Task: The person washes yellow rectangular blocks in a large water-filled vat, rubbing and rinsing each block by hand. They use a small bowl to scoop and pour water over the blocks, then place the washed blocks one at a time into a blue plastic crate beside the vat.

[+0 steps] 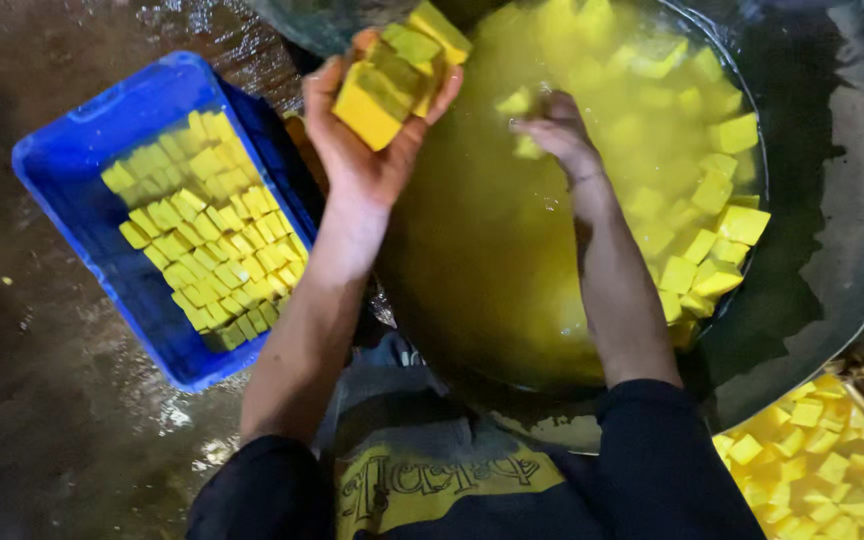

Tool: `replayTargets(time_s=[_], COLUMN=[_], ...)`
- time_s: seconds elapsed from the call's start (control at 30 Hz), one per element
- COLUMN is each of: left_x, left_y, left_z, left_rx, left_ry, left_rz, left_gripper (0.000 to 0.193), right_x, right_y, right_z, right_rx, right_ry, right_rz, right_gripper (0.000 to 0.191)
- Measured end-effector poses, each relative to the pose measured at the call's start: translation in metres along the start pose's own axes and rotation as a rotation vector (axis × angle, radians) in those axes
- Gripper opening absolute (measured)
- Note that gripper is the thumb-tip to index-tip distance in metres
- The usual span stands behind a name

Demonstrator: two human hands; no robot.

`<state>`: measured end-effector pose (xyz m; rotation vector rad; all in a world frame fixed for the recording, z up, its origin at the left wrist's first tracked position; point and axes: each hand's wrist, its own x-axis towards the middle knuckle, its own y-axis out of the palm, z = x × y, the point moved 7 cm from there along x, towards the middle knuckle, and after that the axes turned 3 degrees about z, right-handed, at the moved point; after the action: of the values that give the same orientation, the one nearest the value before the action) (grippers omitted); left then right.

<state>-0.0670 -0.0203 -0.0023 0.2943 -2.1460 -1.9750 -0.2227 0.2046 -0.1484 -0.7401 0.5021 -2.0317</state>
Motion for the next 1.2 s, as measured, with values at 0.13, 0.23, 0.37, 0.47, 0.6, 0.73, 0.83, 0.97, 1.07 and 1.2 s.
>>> replayTargets(time_s=[0.13,0.23,0.37,0.47,0.6,0.73,0.83,0.97,1.07,1.2], left_x=[-0.026,-0.039,-0.043,-0.052,-0.078,-0.095,-0.104,-0.125,-0.132,-0.120], left_y=[-0.019,-0.048,-0.090,-0.116,-0.140,-0.164,-0.176,-0.202,-0.226,-0.277], left_z=[-0.056,-0.081,-0.075,-0.058,-0.051,-0.066,-0.067,-0.073,-0.083,-0.118], left_rx=[0.022,0.063,0.130,0.149,-0.086,-0.104,-0.153,-0.242,-0.287,-0.182], left_ry=[0.074,0.152,0.188,0.133,0.128,0.179,0.131,0.040,0.015,0.081], left_rz=[-0.035,-0.111,-0.298,-0.354,-0.371,-0.460,-0.456,-0.405,-0.355,-0.593], left_gripper=[0.038,0.040,0.042,0.045,0.053,0.054,0.050,0.057,0.069,0.088], right_x=[0.014,0.045,0.087,0.112,0.137,0.135,0.148,0.151,0.143,0.158], right_y=[0.010,0.021,0.037,0.063,0.113,0.141,0.174,0.232,0.274,0.320], right_z=[0.060,0.145,0.211,0.237,0.245,0.257,0.261,0.244,0.213,0.158], right_rx=[0.788,0.988,0.705,0.494,0.525,0.776,0.374,0.517,0.706,0.989], right_ry=[0.751,0.671,0.650,0.517,0.571,0.580,0.400,0.460,0.641,0.961], right_rz=[-0.089,0.042,0.110,0.227,0.193,0.175,0.170,0.469,0.619,0.648], right_gripper=[0.034,0.034,0.040,0.035,0.033,0.037,0.040,0.060,0.067,0.050])
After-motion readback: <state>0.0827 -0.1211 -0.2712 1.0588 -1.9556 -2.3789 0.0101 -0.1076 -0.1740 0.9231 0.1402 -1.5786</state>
